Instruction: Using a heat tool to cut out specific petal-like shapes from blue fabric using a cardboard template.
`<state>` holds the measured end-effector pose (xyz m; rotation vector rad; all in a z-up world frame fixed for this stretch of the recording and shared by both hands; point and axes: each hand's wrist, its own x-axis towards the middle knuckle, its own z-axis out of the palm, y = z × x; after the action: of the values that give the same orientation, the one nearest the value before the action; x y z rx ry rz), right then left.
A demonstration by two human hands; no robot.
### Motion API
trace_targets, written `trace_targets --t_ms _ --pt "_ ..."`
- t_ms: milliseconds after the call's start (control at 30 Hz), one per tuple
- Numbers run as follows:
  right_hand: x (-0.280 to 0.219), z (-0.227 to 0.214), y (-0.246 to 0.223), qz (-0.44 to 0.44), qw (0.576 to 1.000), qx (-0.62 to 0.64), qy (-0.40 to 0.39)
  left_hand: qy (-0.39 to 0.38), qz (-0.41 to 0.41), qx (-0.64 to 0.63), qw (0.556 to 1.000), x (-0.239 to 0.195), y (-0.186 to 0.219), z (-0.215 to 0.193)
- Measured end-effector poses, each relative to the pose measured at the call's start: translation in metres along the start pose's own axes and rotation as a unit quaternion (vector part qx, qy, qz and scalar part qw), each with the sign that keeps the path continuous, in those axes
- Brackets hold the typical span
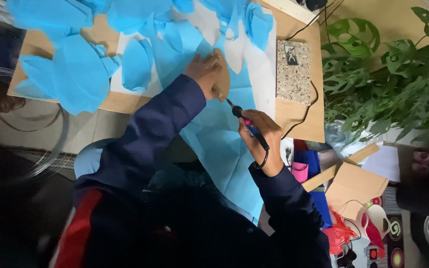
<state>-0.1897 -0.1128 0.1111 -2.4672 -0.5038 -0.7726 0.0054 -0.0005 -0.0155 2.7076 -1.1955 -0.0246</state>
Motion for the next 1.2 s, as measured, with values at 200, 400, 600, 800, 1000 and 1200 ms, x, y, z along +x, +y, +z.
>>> trace_targets --t_ms 200,400,600,800,1000,1200 --pt "-0.003 0.003 -0.006 -0.013 0.999 -0.031 0.0 0.033 0.015 0.002 0.999 -0.002 -0.001 0.002" --pt "-0.007 0.004 -0.01 -0.016 1.0 -0.021 -0.003 0.022 0.01 0.003 1.0 -0.006 0.003 -0.008" --pt "-0.007 0.005 -0.014 -0.017 0.999 -0.027 0.0 0.028 0.0 0.006 1.0 -0.003 0.003 -0.005" --pt "-0.008 0.004 -0.011 -0.007 1.0 -0.021 0.009 0.012 0.01 0.007 1.0 -0.004 0.002 -0.009" --pt "-0.003 -0.009 0.038 0.041 0.997 -0.05 0.041 0.011 0.004 0.0 1.0 -0.002 0.0 -0.001" --pt "0.051 0.01 0.146 0.064 0.993 -0.022 0.095 0.102 0.036 0.021 0.994 0.008 -0.002 0.025"
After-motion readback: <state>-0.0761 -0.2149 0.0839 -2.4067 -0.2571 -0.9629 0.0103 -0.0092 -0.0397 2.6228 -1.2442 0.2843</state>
